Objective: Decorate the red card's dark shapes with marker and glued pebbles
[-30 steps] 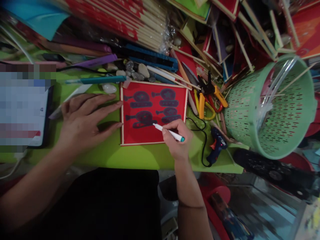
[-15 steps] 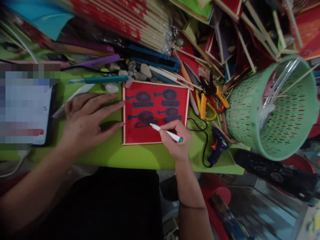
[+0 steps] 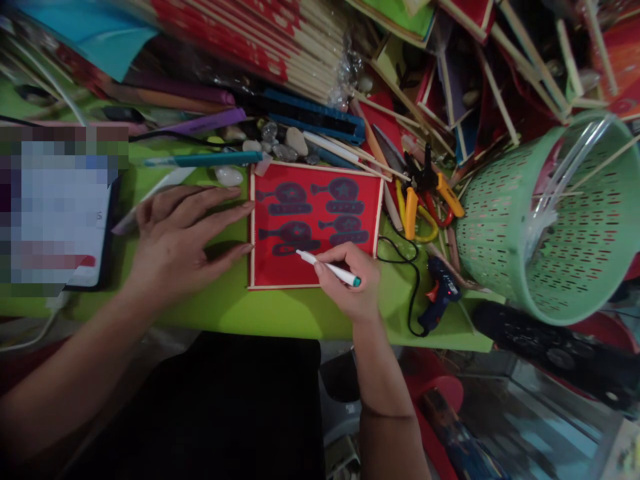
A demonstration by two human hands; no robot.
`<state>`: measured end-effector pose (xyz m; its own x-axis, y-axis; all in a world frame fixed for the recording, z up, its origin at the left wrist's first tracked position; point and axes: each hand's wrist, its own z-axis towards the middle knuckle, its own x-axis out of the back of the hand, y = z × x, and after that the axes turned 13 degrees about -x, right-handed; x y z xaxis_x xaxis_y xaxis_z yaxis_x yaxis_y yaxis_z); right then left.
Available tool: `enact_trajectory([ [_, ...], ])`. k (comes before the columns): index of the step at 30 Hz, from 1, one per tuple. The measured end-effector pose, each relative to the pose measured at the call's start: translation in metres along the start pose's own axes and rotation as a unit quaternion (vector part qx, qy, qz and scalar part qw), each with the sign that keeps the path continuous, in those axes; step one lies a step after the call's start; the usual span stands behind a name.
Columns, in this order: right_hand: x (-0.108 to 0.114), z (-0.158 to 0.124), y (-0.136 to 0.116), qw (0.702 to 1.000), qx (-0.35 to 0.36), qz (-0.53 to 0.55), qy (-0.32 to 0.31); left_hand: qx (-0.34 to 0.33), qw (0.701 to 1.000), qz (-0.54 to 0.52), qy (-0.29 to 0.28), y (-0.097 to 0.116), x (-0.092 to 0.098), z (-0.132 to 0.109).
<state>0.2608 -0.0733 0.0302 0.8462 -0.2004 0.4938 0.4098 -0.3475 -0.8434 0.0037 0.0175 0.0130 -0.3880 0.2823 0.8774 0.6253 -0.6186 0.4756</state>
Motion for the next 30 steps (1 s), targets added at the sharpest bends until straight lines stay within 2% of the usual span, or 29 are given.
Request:
enact_trajectory([
  [5,-0.0003,0.0004,-0.0002,1.000,0.010,-0.012,-0.011,-0.001,1.000,-0.001,-0.004,0.0001,0.0000,0.0003],
  [12,-0.0012,-0.0010,0.0004,0.999,-0.008,0.006,0.040,0.000,1.000,0.000,0.000,-0.0009,-0.0012,-0.0010],
  [18,-0.0003,-0.0009,-0.0004,1.000,-0.007,-0.004,0.017,-0.003,1.000,0.001,0.006,0.0003,-0.0008,-0.0001],
  [24,0.0005,0.0009,-0.0009,0.999,0.037,-0.009,-0.023,-0.003,1.000,0.012,0.003,0.0014,0.0005,0.0007],
  [30,-0.0006,0.0009,0.0007,1.000,0.020,-0.019,-0.009,-0.001,1.000,0.009,0.007,0.0008,-0.0008,0.0004],
])
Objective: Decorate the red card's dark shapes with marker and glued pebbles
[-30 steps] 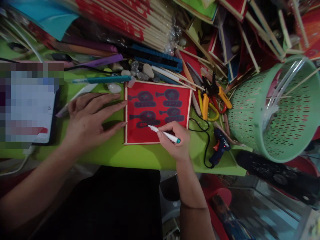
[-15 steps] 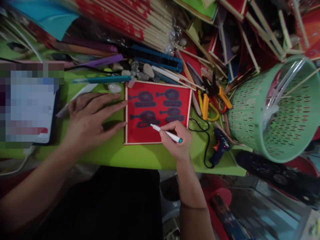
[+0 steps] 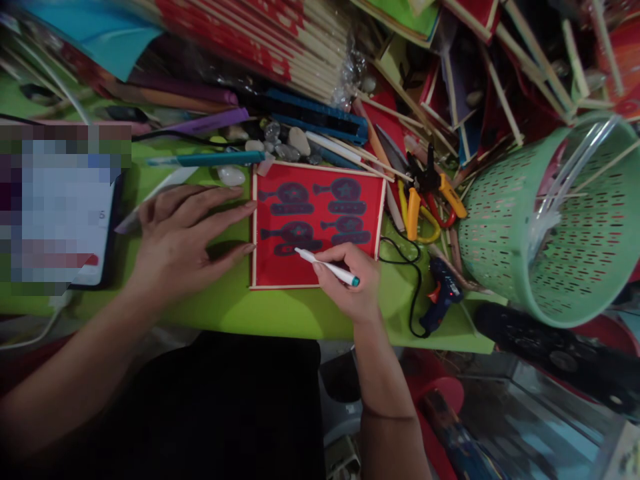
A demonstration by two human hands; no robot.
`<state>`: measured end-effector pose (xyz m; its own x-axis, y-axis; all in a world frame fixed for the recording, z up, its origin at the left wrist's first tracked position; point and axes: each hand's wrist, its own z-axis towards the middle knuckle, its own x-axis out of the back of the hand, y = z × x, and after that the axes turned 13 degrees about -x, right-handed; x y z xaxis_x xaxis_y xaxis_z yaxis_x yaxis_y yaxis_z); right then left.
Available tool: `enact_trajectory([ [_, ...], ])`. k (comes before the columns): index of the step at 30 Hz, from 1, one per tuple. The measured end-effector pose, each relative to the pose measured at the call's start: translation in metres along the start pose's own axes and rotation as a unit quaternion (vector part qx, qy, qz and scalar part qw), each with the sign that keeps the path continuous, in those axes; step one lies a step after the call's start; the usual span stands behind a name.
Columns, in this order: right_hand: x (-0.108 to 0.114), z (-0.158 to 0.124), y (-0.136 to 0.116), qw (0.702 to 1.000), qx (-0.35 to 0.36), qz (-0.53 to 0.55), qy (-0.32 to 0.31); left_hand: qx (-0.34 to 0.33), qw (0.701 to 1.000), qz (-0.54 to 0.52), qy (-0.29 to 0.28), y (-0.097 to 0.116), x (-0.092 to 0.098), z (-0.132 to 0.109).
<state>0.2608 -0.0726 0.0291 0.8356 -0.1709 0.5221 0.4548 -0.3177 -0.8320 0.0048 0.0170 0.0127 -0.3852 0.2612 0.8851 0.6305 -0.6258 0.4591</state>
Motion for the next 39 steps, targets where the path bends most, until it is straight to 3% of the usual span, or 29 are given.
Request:
enact_trajectory([
  [21,0.0005,-0.0012,-0.0018,1.000,-0.004,0.017,0.006,0.035,0.998,-0.042,-0.016,0.0001,0.0007,0.0008],
  [39,-0.0009,-0.0002,-0.0035,1.000,-0.003,0.002,0.000,-0.008,1.000,-0.015,0.013,-0.0015,-0.0025,-0.0018],
])
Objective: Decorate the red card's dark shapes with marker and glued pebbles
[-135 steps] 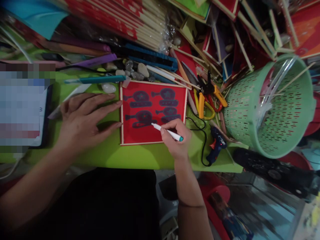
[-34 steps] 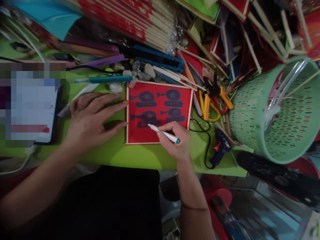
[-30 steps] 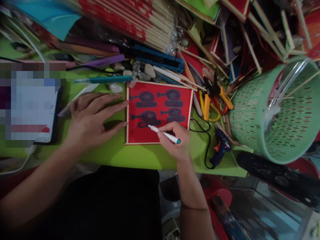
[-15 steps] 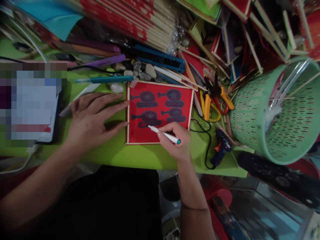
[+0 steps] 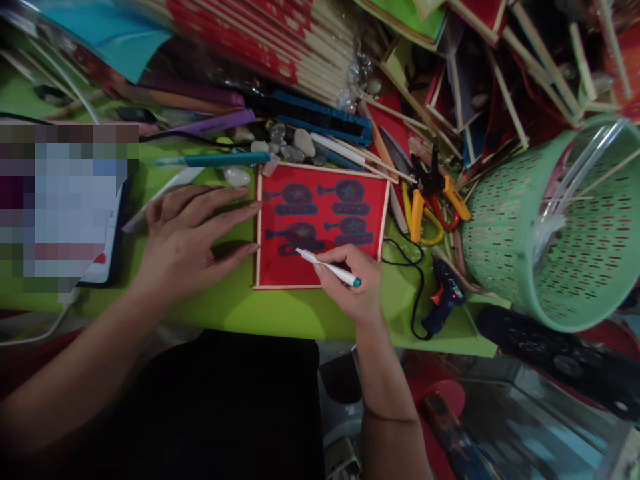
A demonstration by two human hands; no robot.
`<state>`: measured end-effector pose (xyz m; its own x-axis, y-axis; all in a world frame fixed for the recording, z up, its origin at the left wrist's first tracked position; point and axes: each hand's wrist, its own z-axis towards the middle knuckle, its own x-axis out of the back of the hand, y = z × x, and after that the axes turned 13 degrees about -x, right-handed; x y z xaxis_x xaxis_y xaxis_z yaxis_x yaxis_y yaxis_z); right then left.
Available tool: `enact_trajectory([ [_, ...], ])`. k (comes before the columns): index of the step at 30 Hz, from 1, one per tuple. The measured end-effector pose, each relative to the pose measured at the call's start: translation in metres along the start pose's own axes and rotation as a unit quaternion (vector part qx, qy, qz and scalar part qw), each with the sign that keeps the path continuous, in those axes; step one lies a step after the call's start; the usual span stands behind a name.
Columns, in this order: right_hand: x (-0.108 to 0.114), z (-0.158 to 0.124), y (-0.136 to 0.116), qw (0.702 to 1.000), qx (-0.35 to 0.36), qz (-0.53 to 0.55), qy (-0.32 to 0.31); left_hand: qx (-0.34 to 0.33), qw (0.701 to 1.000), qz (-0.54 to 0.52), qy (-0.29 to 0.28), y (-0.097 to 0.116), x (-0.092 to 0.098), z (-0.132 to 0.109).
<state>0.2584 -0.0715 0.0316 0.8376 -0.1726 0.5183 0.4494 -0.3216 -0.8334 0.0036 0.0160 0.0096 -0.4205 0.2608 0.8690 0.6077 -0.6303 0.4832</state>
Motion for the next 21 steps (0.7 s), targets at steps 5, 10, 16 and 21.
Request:
enact_trajectory([
  [5,0.0009,-0.0002,-0.0011,1.000,0.009,0.011,-0.008,0.000,1.000,0.002,-0.007,0.0003,0.0008,0.0006],
  [10,0.0002,-0.0007,-0.0006,1.000,0.018,0.014,-0.005,-0.002,1.000,-0.008,0.004,-0.0020,-0.0007,-0.0001],
  [16,0.0000,-0.0007,0.0007,1.000,0.002,-0.010,0.003,-0.020,1.000,0.013,0.008,-0.0026,-0.0010,-0.0010],
  [21,0.0007,-0.0005,0.0012,1.000,0.001,-0.011,0.001,-0.015,1.000,0.011,0.006,-0.0016,-0.0003,-0.0005],
])
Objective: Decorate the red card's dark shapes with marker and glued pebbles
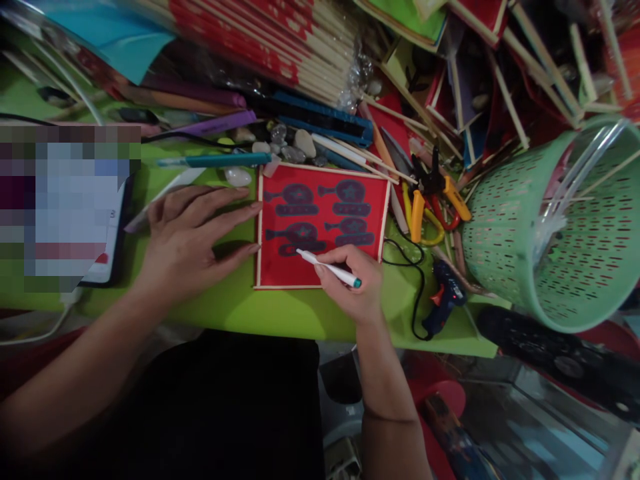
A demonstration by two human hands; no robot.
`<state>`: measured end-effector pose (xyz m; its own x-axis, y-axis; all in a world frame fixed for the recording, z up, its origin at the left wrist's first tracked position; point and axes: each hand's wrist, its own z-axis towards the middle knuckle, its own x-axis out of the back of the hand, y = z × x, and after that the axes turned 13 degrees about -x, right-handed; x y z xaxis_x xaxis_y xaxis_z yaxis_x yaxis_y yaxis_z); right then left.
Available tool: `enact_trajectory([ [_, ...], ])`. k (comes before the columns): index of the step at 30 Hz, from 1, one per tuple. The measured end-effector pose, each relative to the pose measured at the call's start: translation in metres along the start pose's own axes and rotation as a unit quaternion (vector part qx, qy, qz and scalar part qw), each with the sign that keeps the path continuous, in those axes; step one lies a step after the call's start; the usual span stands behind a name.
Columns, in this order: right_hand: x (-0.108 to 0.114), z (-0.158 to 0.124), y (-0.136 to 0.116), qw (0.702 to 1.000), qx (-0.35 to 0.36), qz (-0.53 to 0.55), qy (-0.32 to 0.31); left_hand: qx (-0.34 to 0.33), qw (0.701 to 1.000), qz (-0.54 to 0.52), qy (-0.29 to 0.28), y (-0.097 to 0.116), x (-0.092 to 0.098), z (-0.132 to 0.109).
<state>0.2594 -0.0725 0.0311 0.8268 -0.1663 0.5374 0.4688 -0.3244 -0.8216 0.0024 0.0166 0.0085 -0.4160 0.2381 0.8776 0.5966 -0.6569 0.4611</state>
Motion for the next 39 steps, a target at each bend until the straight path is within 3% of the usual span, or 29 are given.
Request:
enact_trajectory([
  [13,0.0008,0.0007,-0.0030,0.999,0.027,-0.026,-0.013,0.009,1.000,-0.008,-0.001,0.0015,0.0008,0.0014],
  [39,-0.0003,-0.0003,-0.0016,1.000,-0.010,-0.017,0.018,0.013,0.999,-0.035,-0.004,0.0014,0.0016,0.0016],
])
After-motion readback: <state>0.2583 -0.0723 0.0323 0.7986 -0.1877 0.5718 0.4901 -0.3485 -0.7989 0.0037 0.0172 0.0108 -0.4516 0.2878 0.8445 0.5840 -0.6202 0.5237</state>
